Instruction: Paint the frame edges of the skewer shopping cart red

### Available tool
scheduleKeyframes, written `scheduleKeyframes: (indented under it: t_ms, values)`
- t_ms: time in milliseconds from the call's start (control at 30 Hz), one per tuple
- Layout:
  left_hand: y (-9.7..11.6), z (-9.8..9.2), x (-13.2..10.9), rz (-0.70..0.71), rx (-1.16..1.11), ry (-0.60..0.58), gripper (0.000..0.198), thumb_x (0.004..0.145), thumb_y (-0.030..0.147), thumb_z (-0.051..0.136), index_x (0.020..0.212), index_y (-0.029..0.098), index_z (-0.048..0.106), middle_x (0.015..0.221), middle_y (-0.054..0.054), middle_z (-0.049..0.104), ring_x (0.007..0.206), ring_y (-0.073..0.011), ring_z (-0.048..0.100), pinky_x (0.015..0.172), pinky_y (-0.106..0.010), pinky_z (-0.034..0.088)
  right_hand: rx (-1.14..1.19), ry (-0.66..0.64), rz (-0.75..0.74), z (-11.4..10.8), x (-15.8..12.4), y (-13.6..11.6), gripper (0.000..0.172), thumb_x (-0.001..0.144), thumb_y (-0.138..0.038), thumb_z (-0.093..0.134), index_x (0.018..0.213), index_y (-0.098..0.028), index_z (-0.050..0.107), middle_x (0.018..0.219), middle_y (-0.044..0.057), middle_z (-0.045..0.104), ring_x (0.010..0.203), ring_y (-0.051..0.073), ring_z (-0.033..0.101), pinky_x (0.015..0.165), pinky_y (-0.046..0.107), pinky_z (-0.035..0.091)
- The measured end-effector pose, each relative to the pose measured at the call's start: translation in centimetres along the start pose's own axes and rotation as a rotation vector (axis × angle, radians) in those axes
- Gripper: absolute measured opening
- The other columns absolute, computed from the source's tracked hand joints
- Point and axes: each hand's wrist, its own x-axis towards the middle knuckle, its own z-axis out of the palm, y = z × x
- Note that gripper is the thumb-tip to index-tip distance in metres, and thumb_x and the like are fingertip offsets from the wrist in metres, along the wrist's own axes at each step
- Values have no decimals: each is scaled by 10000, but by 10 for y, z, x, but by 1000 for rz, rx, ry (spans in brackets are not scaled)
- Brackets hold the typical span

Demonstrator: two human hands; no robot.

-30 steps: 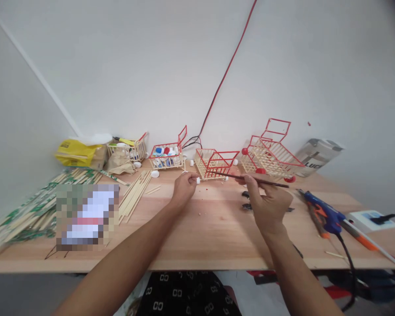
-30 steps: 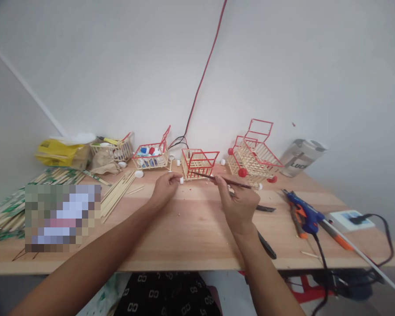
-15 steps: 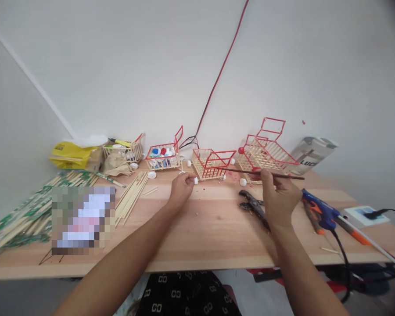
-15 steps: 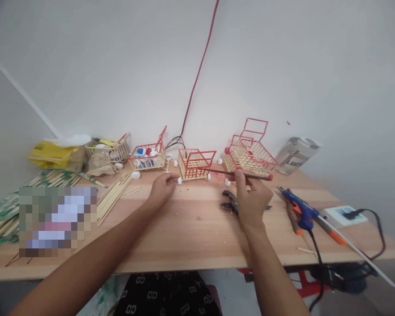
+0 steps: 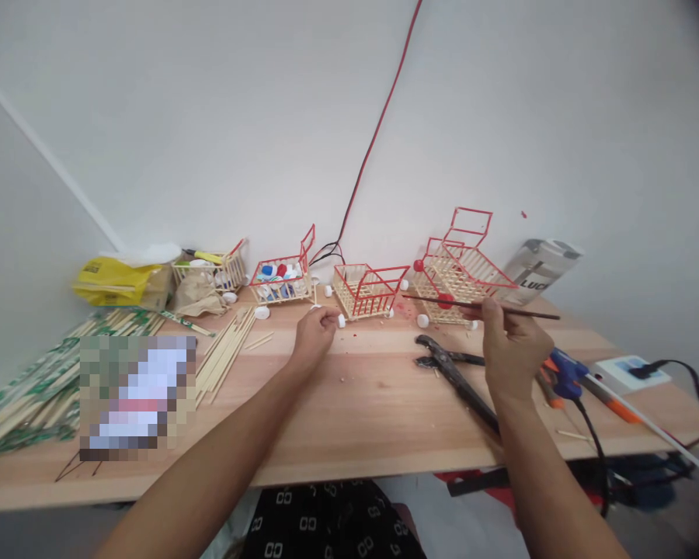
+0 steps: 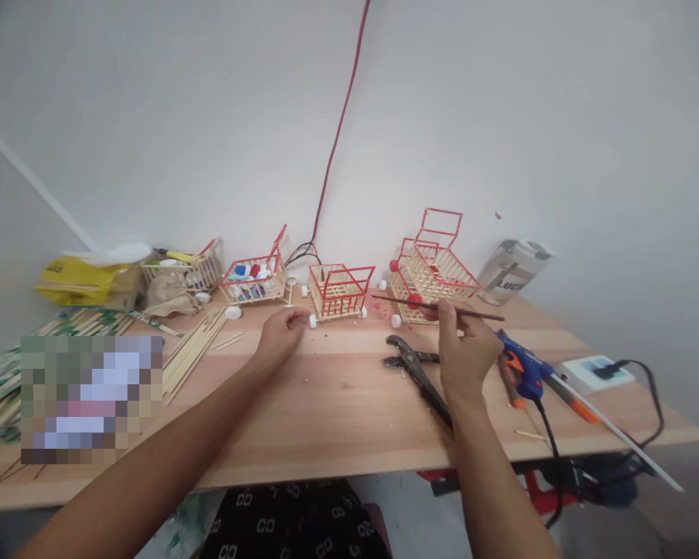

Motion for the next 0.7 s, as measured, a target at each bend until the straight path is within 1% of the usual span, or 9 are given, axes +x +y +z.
scheduleKeyframes:
  t_ms: [100,200,267,333,400,500,567,633,700]
  values:
    - [0,-1,0,7,14,-12,343,746,-11,498,941,133,741,922,-69,751,861,-181,683,835,-295,519,5,-15,-15,1,-3,0,402,939,-471,533,823,-159,758,806,73,759,800,198,711,795,315,522]
    - [-1,-1,1,11,21,-21,334,752,-3,497,941,130,738,937,-74,751,878,-185,684,847,-303,519,-36,-70,-36,-1,-8,-2,419,928,-498,535,789,-171,756,800,65,758,783,194,707,774,311,520]
    - [-1,-1,1,12,20,-21,335,753,1,494,946,129,738,943,-77,752,884,-187,685,855,-308,519,-55,-121,-30,-6,-11,-4,415,920,-507,543,795,-174,756,811,63,758,787,193,705,781,313,520]
    - [-2,-1,2,13,20,-19,341,746,5,495,949,133,738,942,-75,754,880,-189,687,854,-312,521,-15,-136,16,-15,-12,-5,401,919,-501,546,808,-174,749,813,63,755,808,194,706,810,324,524]
    - [-3,0,2,22,18,-13,343,739,16,500,951,139,739,938,-71,756,875,-192,689,848,-315,523,68,-102,107,-26,-11,-4,393,909,-504,562,814,-164,735,788,66,746,788,194,706,794,330,535]
    - [-5,-1,3,37,8,-5,323,744,48,509,950,141,739,938,-69,757,877,-198,689,852,-323,528,212,-30,279,-46,-7,1,404,882,-531,591,834,-150,718,764,67,736,707,183,702,707,318,546]
    - [-5,-1,4,42,-3,-3,310,753,79,516,960,139,738,953,-73,757,884,-201,690,861,-328,529,263,7,358,-59,-5,4,418,862,-553,611,843,-149,718,759,65,732,671,175,698,658,303,538]
    - [-5,-2,4,45,-10,6,308,758,112,521,976,137,737,976,-78,758,896,-206,690,864,-330,529,296,33,392,-71,-4,7,422,843,-561,631,847,-148,720,753,66,728,654,172,694,633,295,530]
    - [-4,-3,4,44,-11,24,313,759,146,525,989,135,737,994,-82,759,906,-213,689,863,-333,529,301,47,380,-81,-4,8,416,837,-558,637,841,-150,717,744,66,723,652,172,691,630,296,529]
